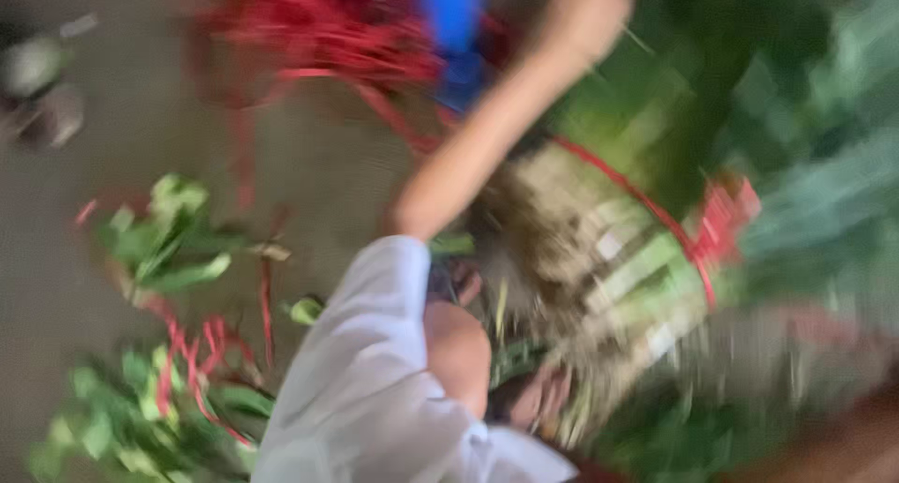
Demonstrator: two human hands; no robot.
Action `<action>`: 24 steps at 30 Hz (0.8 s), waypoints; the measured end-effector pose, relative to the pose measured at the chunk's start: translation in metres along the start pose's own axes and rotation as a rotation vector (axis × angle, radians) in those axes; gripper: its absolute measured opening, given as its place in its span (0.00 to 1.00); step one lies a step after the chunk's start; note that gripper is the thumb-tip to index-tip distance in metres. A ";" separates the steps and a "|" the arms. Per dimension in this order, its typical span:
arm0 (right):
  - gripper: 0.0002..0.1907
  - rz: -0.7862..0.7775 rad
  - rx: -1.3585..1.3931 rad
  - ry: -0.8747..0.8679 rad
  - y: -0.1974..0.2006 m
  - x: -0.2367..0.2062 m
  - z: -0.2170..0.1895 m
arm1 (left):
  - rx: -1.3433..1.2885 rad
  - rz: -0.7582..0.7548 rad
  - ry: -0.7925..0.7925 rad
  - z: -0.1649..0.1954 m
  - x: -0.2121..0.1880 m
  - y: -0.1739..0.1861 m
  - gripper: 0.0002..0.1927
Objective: The person sits on the ground trimming and stripping outer leaves and roots from scallions, gathering the cleaned stalks into a bunch, and tying the bunch with a red rubber band. They set the finished tied bunch aside with other completed bunches.
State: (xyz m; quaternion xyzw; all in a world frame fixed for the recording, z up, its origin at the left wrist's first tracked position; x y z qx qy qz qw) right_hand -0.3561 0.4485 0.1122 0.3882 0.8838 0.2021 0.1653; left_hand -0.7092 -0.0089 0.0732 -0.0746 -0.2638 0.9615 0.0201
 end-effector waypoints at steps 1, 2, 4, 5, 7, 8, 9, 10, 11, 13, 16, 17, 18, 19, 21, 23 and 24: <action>0.07 -0.049 0.046 0.070 -0.058 0.016 -0.036 | -0.261 -0.102 -0.033 0.017 0.006 -0.019 0.28; 0.07 -0.092 0.097 0.145 -0.108 0.033 -0.068 | -0.537 -0.224 -0.034 0.035 0.013 -0.038 0.29; 0.07 -0.163 0.170 0.268 -0.167 0.056 -0.105 | -0.552 -0.396 -0.092 0.055 0.009 -0.069 0.29; 0.07 -0.192 0.209 0.315 -0.180 0.061 -0.110 | -0.300 -0.418 -0.182 0.055 0.003 -0.082 0.30; 0.07 -0.230 0.257 0.393 -0.180 0.059 -0.109 | 0.363 -0.380 -0.423 0.038 -0.020 -0.108 0.35; 0.07 -0.242 0.284 0.424 -0.169 0.049 -0.106 | 0.349 -0.425 -0.454 0.027 -0.033 -0.123 0.35; 0.07 -0.265 0.306 0.445 -0.161 0.036 -0.104 | 0.344 -0.467 -0.484 0.016 -0.045 -0.136 0.34; 0.07 -0.282 0.331 0.466 -0.156 0.022 -0.112 | 0.361 -0.477 -0.449 0.007 -0.046 -0.143 0.28; 0.07 -0.297 0.351 0.492 -0.148 0.007 -0.121 | 0.376 -0.493 -0.416 -0.004 -0.050 -0.152 0.25; 0.07 -0.345 0.389 0.532 -0.144 -0.024 -0.146 | 0.400 -0.473 -0.452 -0.007 -0.053 -0.156 0.26; 0.08 -0.424 0.404 0.652 -0.146 -0.061 -0.187 | 0.396 -0.415 -0.619 0.005 -0.069 -0.150 0.25; 0.08 -0.407 0.323 0.704 -0.140 -0.071 -0.192 | 0.379 -0.387 -0.686 0.009 -0.079 -0.144 0.25; 0.06 -0.356 0.160 0.788 -0.133 -0.079 -0.198 | 0.362 -0.365 -0.730 0.009 -0.092 -0.138 0.24; 0.05 -0.355 0.100 0.869 -0.125 -0.087 -0.202 | 0.318 -0.375 -0.686 0.004 -0.103 -0.133 0.24; 0.05 -0.339 -0.012 1.033 -0.116 -0.098 -0.208 | 0.182 -0.435 -0.427 -0.015 -0.115 -0.132 0.24; 0.04 -0.378 0.102 1.019 -0.114 -0.095 -0.212 | 0.174 -0.489 -0.355 -0.014 -0.121 -0.132 0.23; 0.04 -0.391 0.084 1.064 -0.117 -0.096 -0.217 | 0.189 -0.534 -0.408 -0.009 -0.129 -0.138 0.24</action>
Point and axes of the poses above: each hand's wrist, its own x-axis towards the middle knuckle, its own y-axis out of the back of the hand, z = x × y, the point moved 8 cm from there along x, towards the middle knuckle, and after that the axes turned 2 degrees about z, right-handed, at the moved point
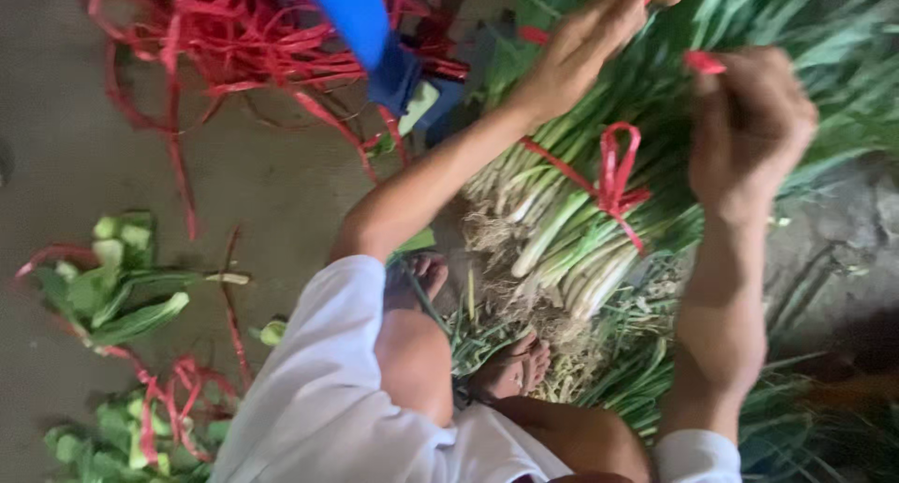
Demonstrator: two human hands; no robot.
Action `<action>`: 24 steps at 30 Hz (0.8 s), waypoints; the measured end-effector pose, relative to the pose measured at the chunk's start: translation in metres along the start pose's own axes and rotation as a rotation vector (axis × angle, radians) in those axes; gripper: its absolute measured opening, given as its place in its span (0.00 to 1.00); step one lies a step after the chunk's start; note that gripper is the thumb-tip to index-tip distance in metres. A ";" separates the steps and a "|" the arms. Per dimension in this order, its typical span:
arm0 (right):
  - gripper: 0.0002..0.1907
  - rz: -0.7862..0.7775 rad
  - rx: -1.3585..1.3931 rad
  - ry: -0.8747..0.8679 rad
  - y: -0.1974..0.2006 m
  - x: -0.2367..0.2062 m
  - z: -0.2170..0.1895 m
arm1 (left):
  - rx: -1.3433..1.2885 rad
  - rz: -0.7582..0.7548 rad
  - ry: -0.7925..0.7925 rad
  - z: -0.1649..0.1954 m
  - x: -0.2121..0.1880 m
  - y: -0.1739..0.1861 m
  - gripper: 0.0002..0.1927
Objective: The person sits on the ground trimming and stripping outer leaves and roots from scallions, gathering the cleaned stalks into a bunch, and tying the bunch with a red rubber band. They set the finished tied bunch aside with other completed bunches.
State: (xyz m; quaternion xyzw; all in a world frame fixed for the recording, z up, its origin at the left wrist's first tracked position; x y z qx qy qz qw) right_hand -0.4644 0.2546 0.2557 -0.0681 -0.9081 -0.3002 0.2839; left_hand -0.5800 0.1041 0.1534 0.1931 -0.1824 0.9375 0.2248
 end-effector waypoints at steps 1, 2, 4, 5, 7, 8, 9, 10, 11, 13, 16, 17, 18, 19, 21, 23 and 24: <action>0.03 -0.024 0.033 -0.023 -0.006 0.006 0.002 | 0.024 -0.045 -0.043 0.008 0.000 -0.006 0.26; 0.03 -0.047 0.065 -0.047 -0.010 0.012 0.002 | 0.043 -0.041 0.016 0.008 0.001 -0.009 0.22; 0.03 -0.068 0.208 -0.182 -0.018 0.021 0.005 | 0.082 -0.048 0.124 0.006 0.004 -0.016 0.17; 0.05 -0.066 0.280 -0.244 -0.019 0.025 0.006 | 0.043 -0.071 0.095 0.012 0.007 -0.021 0.16; 0.13 -0.044 0.429 -0.337 -0.021 0.028 0.006 | -0.036 -0.107 0.039 0.019 0.006 -0.026 0.14; 0.14 -0.037 0.447 -0.368 -0.021 0.028 0.006 | 0.009 -0.141 0.020 0.020 0.005 -0.028 0.14; 0.15 -0.031 0.467 -0.400 -0.020 0.027 0.008 | 0.056 -0.173 -0.001 0.020 0.004 -0.030 0.13; 0.17 -0.030 0.489 -0.431 -0.020 0.026 0.010 | 0.103 -0.200 -0.021 0.020 0.003 -0.031 0.13; 0.12 -0.060 0.474 -0.417 -0.022 0.026 0.011 | 0.109 -0.195 0.004 0.017 0.002 -0.029 0.13; 0.04 -0.116 0.450 -0.374 -0.025 0.026 0.014 | 0.130 -0.192 0.043 0.011 0.003 -0.027 0.12; 0.06 -0.079 0.507 -0.354 -0.024 0.025 0.024 | 0.308 -0.159 0.106 0.005 0.007 -0.024 0.12; 0.05 -0.082 0.485 -0.350 -0.025 0.025 0.027 | 0.288 -0.129 0.039 0.012 0.010 -0.024 0.12; 0.04 -0.084 0.466 -0.347 -0.025 0.023 0.029 | 0.269 -0.102 -0.027 0.020 0.012 -0.024 0.11; 0.04 -0.083 0.448 -0.341 -0.025 0.022 0.030 | 0.253 -0.078 -0.094 0.028 0.013 -0.023 0.11; 0.05 -0.073 0.305 -0.377 -0.024 0.019 0.036 | 0.187 -0.067 -0.048 0.031 0.015 -0.022 0.12; 0.06 -0.055 0.138 -0.346 -0.023 0.019 0.036 | 0.211 -0.037 -0.147 0.046 0.014 -0.018 0.12; 0.05 -0.040 0.049 -0.290 -0.022 0.020 0.033 | 0.277 -0.012 -0.274 0.059 0.010 -0.017 0.11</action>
Point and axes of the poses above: each hand's wrist, its own x-axis towards the middle knuckle, its own y-axis out of the back of the hand, z = x × y, the point moved 8 cm from there along x, towards the middle knuckle, and after that the axes turned 2 degrees about z, right-handed, at the moved point
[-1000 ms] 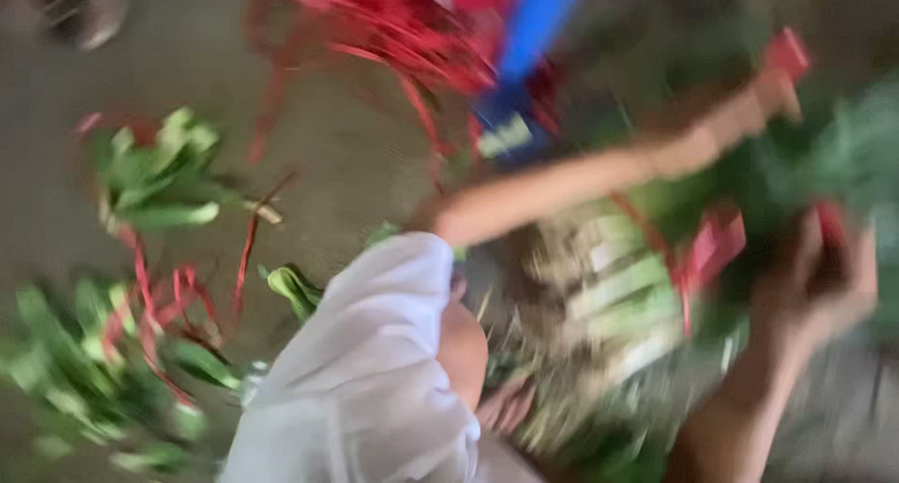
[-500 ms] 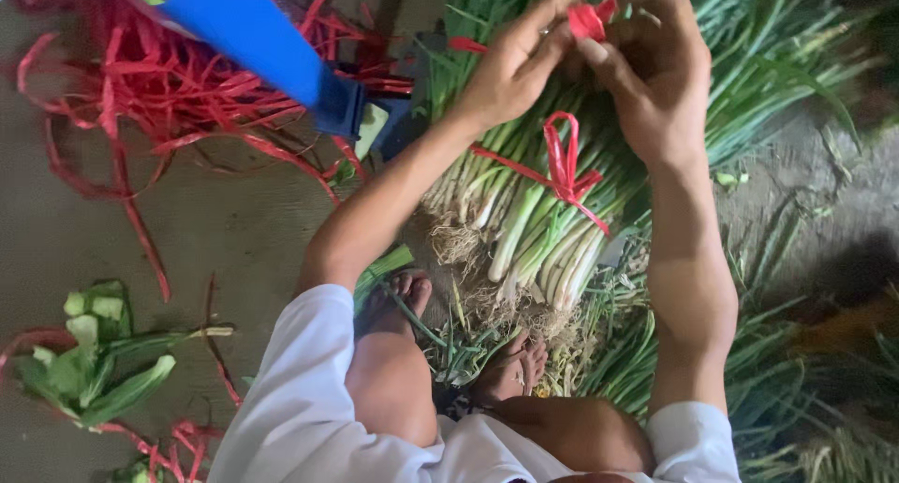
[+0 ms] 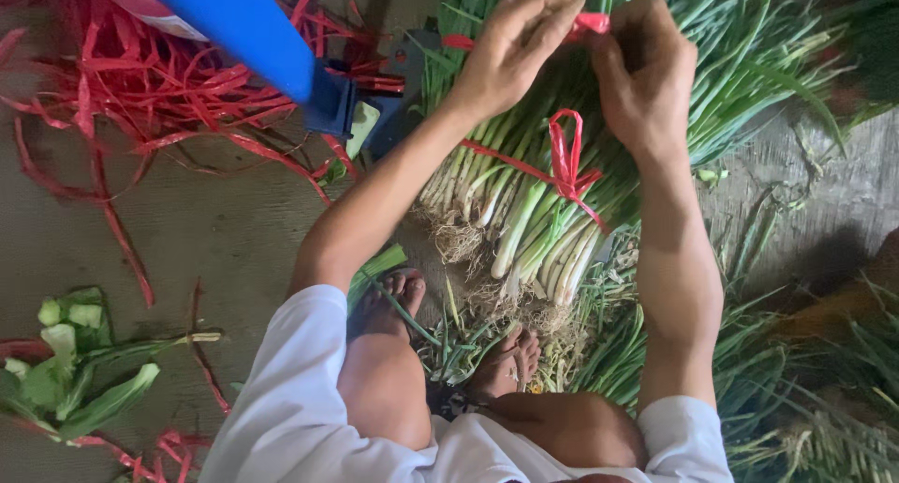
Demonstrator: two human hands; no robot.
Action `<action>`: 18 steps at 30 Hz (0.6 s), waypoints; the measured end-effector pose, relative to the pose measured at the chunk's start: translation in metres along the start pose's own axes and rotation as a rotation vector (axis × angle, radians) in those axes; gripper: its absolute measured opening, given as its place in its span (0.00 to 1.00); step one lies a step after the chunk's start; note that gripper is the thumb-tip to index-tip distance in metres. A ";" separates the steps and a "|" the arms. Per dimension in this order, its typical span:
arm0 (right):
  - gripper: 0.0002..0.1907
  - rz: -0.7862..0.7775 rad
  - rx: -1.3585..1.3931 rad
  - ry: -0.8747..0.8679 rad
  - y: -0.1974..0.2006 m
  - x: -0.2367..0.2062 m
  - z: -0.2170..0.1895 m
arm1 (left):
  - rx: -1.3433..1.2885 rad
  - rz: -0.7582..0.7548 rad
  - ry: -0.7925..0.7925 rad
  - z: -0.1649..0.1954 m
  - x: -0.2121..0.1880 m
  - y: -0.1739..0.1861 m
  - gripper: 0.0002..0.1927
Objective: The person sits on the ground trimming and stripping outer leaves and roots from scallions, gathering the cleaned stalks into a bunch, and tying the bunch with a red rubber band. They set the finished tied bunch aside with other completed bunches.
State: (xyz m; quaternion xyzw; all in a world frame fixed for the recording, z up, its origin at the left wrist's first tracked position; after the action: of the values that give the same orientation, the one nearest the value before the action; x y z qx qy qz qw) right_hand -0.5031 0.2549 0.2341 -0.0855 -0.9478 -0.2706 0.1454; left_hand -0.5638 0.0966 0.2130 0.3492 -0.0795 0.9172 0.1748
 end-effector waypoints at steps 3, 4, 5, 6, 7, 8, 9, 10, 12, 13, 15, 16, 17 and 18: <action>0.06 0.070 -0.075 0.075 0.000 0.000 -0.006 | -0.064 -0.045 0.060 0.007 -0.007 0.000 0.10; 0.06 0.091 -0.071 0.082 0.001 0.000 -0.008 | -0.134 -0.084 0.152 0.004 -0.010 -0.004 0.10; 0.06 0.083 -0.045 0.071 0.000 -0.001 -0.007 | -0.102 -0.072 0.147 0.006 -0.010 -0.003 0.10; 0.06 0.074 -0.016 0.060 -0.001 -0.002 -0.007 | -0.069 -0.059 0.143 0.008 -0.011 -0.002 0.10; 0.06 0.067 0.013 0.050 -0.001 -0.004 -0.007 | -0.035 -0.047 0.136 0.009 -0.009 -0.001 0.10; 0.05 0.077 -0.023 0.082 0.000 -0.005 -0.010 | -0.047 -0.076 0.203 0.004 -0.008 -0.005 0.10; 0.05 0.084 -0.055 0.111 0.001 -0.007 -0.012 | -0.058 -0.107 0.273 -0.003 -0.007 -0.008 0.14; 0.05 0.099 -0.085 0.136 0.002 -0.009 -0.014 | -0.070 -0.147 0.344 -0.010 -0.006 -0.013 0.20; 0.04 0.123 -0.041 0.159 0.006 -0.010 -0.015 | 0.013 -0.122 0.156 -0.006 0.008 -0.018 0.14; 0.04 0.129 -0.012 0.168 0.007 -0.009 -0.016 | 0.057 -0.109 0.066 -0.004 0.011 -0.021 0.12; 0.03 0.135 0.100 0.121 0.013 -0.009 -0.015 | 0.031 -0.065 0.024 -0.013 0.017 -0.031 0.13; 0.03 0.141 0.073 0.122 0.018 -0.011 -0.018 | 0.020 -0.044 -0.001 -0.018 0.019 -0.035 0.13; 0.04 0.147 0.046 0.123 0.023 -0.014 -0.022 | 0.057 -0.052 0.028 -0.026 0.020 -0.041 0.13; 0.05 0.154 -0.068 0.140 0.031 -0.018 -0.030 | 0.093 -0.058 0.058 -0.033 0.022 -0.045 0.14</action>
State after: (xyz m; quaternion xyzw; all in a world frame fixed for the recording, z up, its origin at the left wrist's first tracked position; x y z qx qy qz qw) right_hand -0.4716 0.2632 0.2672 -0.1438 -0.9161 -0.2961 0.2287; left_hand -0.5822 0.1529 0.2048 0.3324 -0.0217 0.9241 0.1872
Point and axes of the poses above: each hand's wrist, its own x-axis towards the middle knuckle, its own y-axis out of the back of the hand, z = x × y, the point moved 8 cm from there along x, towards the middle knuckle, and after that the axes turned 2 degrees about z, right-handed, at the moved point
